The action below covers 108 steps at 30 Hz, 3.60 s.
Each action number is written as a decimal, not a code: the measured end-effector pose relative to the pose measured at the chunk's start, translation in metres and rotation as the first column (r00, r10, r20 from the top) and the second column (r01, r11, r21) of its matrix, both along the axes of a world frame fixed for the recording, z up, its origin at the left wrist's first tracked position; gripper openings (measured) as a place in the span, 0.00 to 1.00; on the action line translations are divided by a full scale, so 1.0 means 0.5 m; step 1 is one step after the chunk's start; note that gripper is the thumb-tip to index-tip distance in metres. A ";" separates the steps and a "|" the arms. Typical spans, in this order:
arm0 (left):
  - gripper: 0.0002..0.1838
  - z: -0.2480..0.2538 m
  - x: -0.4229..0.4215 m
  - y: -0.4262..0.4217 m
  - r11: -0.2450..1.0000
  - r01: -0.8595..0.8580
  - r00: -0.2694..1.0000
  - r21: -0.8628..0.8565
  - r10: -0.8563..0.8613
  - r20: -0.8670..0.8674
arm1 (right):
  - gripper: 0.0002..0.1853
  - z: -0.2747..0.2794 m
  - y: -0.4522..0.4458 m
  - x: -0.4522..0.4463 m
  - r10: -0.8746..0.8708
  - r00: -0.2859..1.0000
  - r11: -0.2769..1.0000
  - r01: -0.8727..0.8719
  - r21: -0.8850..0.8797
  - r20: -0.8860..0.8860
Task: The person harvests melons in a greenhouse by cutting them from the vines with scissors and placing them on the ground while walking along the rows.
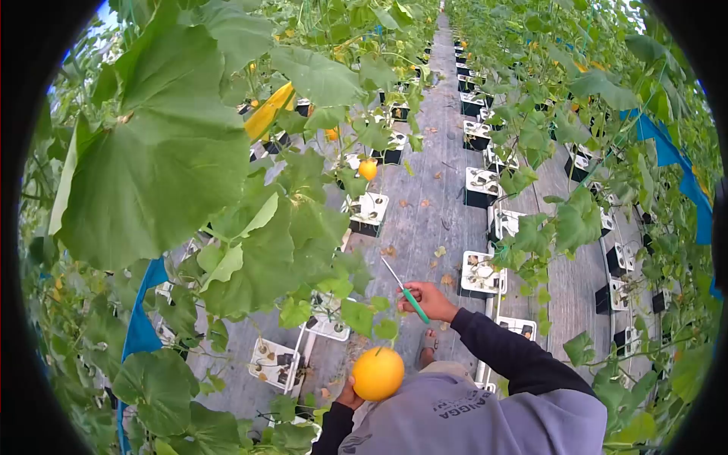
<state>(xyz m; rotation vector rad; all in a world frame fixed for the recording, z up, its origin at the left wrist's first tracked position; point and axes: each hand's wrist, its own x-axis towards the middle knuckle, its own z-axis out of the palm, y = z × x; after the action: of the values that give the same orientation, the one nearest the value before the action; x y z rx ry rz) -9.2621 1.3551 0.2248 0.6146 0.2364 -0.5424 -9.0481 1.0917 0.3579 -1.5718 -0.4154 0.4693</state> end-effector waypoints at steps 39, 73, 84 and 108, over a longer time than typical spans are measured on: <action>0.50 0.078 1.966 -0.629 0.865 0.482 0.855 0.141 -0.500 0.139 | 0.16 0.007 -0.830 1.600 -0.186 0.961 0.962 0.135 -0.237 -0.205; 0.15 -0.120 2.412 -0.930 0.146 0.222 0.805 0.964 0.530 -0.266 | 0.14 -0.690 -0.020 2.826 0.115 0.457 0.936 0.249 0.250 -0.882; 0.11 -0.054 2.618 -0.868 0.533 0.217 0.570 0.818 0.611 -0.550 | 0.03 -1.117 0.306 3.074 0.001 0.489 0.943 0.291 0.164 -0.872; 0.11 -0.068 2.541 -0.983 0.456 0.177 0.362 0.872 0.794 -0.489 | 0.16 -1.012 0.290 3.051 0.076 0.599 0.984 0.087 0.158 -0.797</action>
<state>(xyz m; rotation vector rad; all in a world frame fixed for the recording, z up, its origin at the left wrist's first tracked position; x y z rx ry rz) -7.9915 0.8636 0.1907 1.1412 1.8055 -0.1759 -7.5224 1.2367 -0.1482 -1.0241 0.2566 1.0493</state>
